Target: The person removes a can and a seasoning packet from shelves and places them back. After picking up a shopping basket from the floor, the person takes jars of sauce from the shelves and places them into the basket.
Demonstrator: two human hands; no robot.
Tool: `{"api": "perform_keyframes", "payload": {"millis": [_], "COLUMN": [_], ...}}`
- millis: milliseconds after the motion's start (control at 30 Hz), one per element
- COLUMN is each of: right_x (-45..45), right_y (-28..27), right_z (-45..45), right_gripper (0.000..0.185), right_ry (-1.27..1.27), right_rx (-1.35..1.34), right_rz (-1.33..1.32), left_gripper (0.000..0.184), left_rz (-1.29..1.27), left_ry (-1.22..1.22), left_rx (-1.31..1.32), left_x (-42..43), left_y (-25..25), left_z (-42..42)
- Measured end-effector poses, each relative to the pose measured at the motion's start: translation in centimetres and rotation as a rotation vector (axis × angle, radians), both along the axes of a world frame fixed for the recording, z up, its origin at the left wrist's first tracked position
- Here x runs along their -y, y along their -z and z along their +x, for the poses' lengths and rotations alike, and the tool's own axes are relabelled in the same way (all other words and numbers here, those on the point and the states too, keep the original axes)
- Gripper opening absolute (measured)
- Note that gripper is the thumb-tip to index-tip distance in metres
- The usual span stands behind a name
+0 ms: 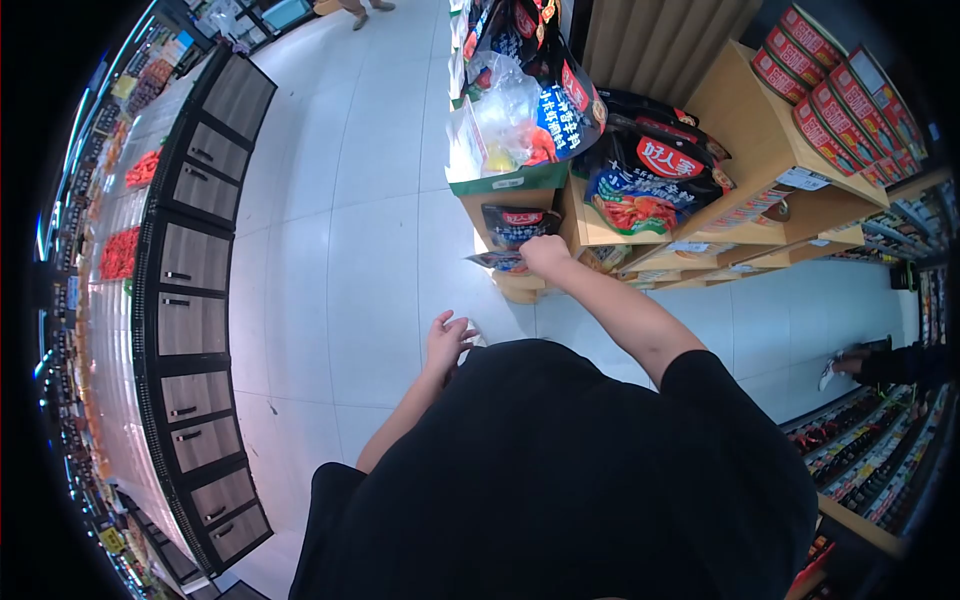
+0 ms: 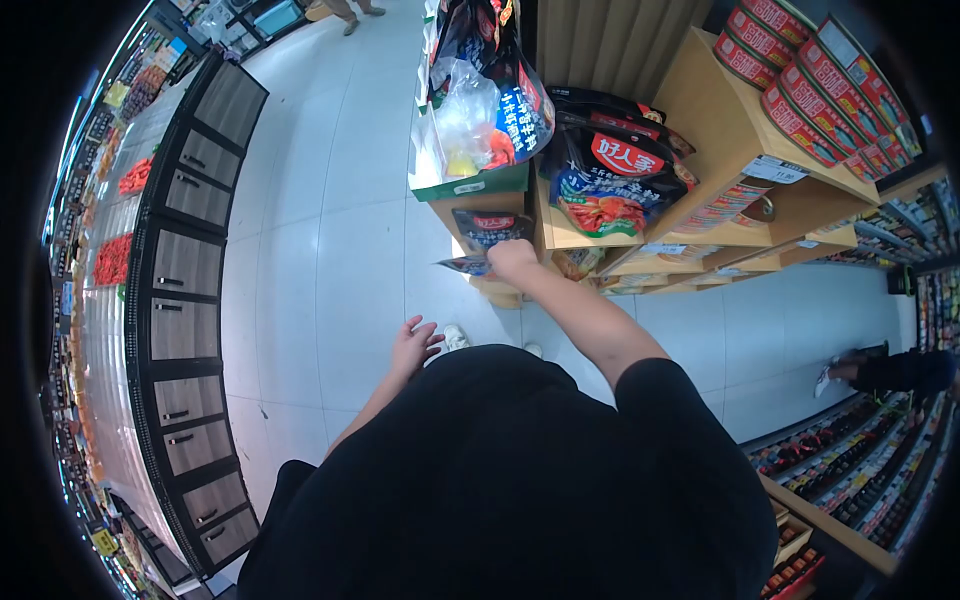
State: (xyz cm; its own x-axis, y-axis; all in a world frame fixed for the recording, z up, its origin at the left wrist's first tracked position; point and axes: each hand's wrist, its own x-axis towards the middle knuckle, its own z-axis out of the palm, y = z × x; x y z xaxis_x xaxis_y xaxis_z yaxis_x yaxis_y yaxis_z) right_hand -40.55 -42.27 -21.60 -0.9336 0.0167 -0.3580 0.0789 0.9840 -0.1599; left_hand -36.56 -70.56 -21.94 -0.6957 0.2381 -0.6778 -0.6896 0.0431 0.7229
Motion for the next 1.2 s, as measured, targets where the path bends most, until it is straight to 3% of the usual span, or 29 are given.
{"api": "perform_keyframes", "payload": {"millis": [33,100,133,200,233,300,333,367,433,500,633,667,700,767,900,1200], "right_x": [0.5,0.8,0.7,-0.9,-1.8,-3.4,-4.1,-4.7,-6.4,-5.9,-7.6,-7.7,-7.5,-5.5,-1.0,-0.9], "right_y": [-2.1,-7.9,-11.4,-18.1,-20.9,-25.9,-28.0,-29.5,-30.2,-30.6,-29.6,-29.1,-28.1,-25.6,-23.8,-22.6], "right_z": [0.5,2.1,3.2,5.4,6.4,8.1,9.0,9.9,10.9,11.2,12.1,12.8,13.8,15.7,17.1,18.5], "right_gripper": [0.021,0.018,0.017,0.019,0.018,0.014,0.012,0.013,0.015,0.018,0.028,0.031,0.034,0.037,0.037,0.031], "right_ry": [-0.109,-0.236,-0.254,-0.232,-0.248,-0.239,-0.215,-0.084,0.042,0.415,0.719,0.624,0.561,0.333,0.43,0.514], "right_rx": [-0.035,-0.134,-0.195,-0.413,-0.514,-0.645,-0.675,-0.655,-0.8,-0.84,-0.831,-0.817,-0.768,-0.736,-0.654,-0.813], "right_rz": [0.025,0.057,0.06,-0.181,-0.306,-0.504,-0.574,-0.715,-0.771,-1.413,-1.749,-1.875,-1.888,-1.65,-1.667,-1.72], "left_gripper": [0.067,0.07,0.07,0.075,0.075,0.074,0.049,0.049,0.023,0.017,0.024,0.024,0.024,0.025,0.026,0.028], "left_rz": [0.002,-0.249,-0.247,-0.597,-0.591,-0.031,0.199,0.202,0.507,0.541,0.565,0.523,0.479,0.468,0.415,0.49], "left_ry": [0.001,0.123,0.132,0.332,0.338,0.613,0.577,0.584,0.729,0.675,0.585,0.489,0.389,0.26,0.274,0.339], "left_rx": [-0.001,-0.459,-0.453,-1.004,-1.006,-0.91,-0.922,-0.925,-0.33,-0.376,-0.42,-0.465,-0.509,-0.563,-0.63,-0.636], "left_x": [-0.2,-1.0,-1.3,-2.5,-3.1,-4.3,-5.2,-5.7,-6.7,-8.9,-10.6,-10.6,-10.7,-10.7,-9.8,-9.8], "left_y": [-0.1,-0.8,-1.6,-4.1,-5.6,-8.4,-8.8,-9.9,-13.6,-16.4,-19.3,-20.2,-21.2,-22.6,-24.1,-24.3], "left_z": [-0.2,-0.8,-1.2,-2.6,-3.2,-4.3,-4.3,-4.4,-4.1,-1.7,1.7,2.3,2.8,3.5,4.1,5.4]}}
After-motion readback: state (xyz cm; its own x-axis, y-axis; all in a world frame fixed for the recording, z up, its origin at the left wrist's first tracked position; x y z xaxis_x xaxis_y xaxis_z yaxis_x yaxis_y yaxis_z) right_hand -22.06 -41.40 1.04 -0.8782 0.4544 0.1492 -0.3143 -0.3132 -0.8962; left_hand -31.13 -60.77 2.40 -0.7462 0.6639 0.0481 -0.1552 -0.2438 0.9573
